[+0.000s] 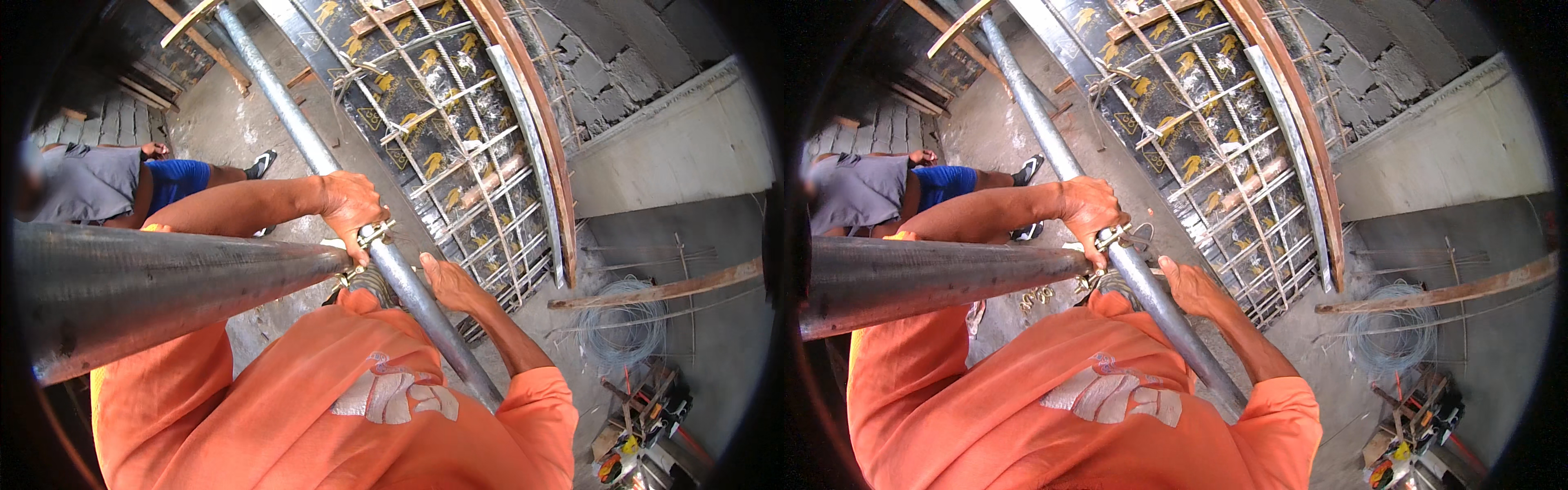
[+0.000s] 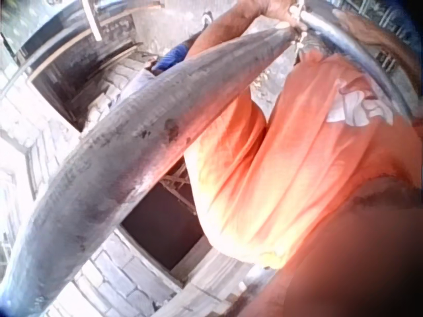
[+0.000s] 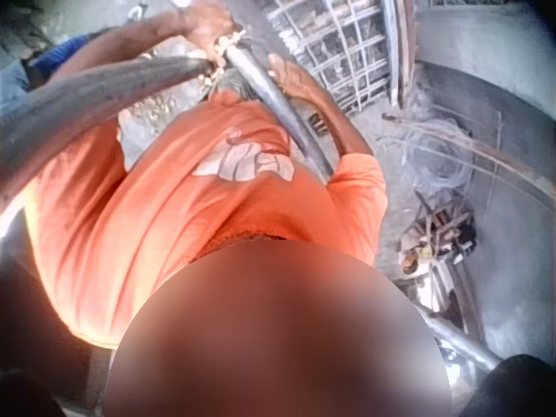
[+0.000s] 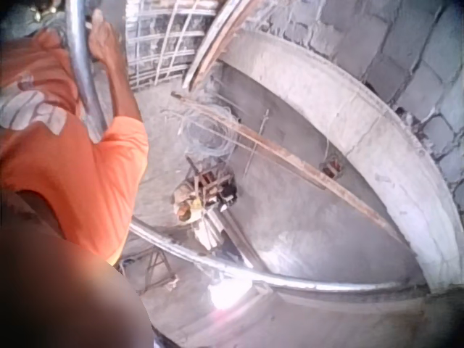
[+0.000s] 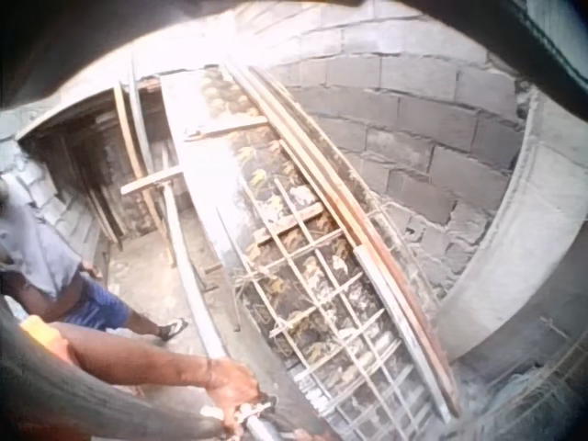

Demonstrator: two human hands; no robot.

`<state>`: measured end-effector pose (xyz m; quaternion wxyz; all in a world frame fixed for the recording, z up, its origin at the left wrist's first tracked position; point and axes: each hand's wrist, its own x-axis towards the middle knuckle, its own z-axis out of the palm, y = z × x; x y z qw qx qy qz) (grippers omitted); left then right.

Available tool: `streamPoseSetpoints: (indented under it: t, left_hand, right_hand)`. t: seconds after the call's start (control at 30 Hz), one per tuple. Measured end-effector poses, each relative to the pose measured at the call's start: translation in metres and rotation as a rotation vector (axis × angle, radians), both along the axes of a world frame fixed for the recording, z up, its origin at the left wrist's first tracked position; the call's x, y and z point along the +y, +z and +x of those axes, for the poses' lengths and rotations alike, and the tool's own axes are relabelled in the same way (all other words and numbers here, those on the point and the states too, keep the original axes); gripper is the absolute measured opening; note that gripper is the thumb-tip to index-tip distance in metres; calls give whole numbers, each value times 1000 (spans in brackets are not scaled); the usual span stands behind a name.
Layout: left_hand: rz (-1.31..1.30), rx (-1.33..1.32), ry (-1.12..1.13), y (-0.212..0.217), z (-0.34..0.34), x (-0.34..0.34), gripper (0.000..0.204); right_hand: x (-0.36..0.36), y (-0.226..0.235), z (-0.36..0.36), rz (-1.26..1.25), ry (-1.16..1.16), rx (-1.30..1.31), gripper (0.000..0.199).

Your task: The person assembles a metal scaffolding frame by connecting vertical and horizontal poles with swivel clamps. They repeatedly position poles, insert clamps, and tighten them by hand to secure the joints. A coworker is visible nearby but does not assist directly in the shown actions.

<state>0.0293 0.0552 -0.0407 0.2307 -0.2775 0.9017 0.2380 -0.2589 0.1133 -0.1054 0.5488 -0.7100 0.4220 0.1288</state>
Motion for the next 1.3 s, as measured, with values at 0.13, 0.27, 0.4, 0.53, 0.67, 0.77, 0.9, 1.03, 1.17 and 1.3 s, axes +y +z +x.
streamPoseSetpoints:
  t: [0.13,0.27,0.4,0.53,0.67,0.77,0.9,1.03,1.17,1.3]
  left_hand:
    - [-13,-4,7,2,0,1,91]
    - [8,4,7,3,-2,2,94]
    - [-1,-2,41,2,0,3,91]
    - [-20,41,32,1,1,6,91]
    - [-29,45,25,2,0,6,89]
    - [-10,-2,24,3,0,5,87]
    - [-35,-5,20,0,0,4,89]
    - [-26,6,21,-3,2,3,91]
    - [-18,-8,24,-4,2,3,91]
    - [-15,-4,28,-4,0,2,91]
  right_hand:
    - [11,52,-9,-33,15,71,74]
    - [14,71,-9,-61,24,73,78]
    - [15,64,-9,-137,11,61,66]
    - [21,52,-15,-214,-82,-19,63]
    - [17,27,-19,-268,-88,-35,59]
    - [10,-6,-13,-340,-53,-68,56]
    - [2,-55,3,-441,-102,-211,49]
    - [-12,-92,17,-464,-49,-298,35]
    - [-23,-109,39,-443,6,-392,32]
    - [-21,-112,39,-420,36,-369,42]
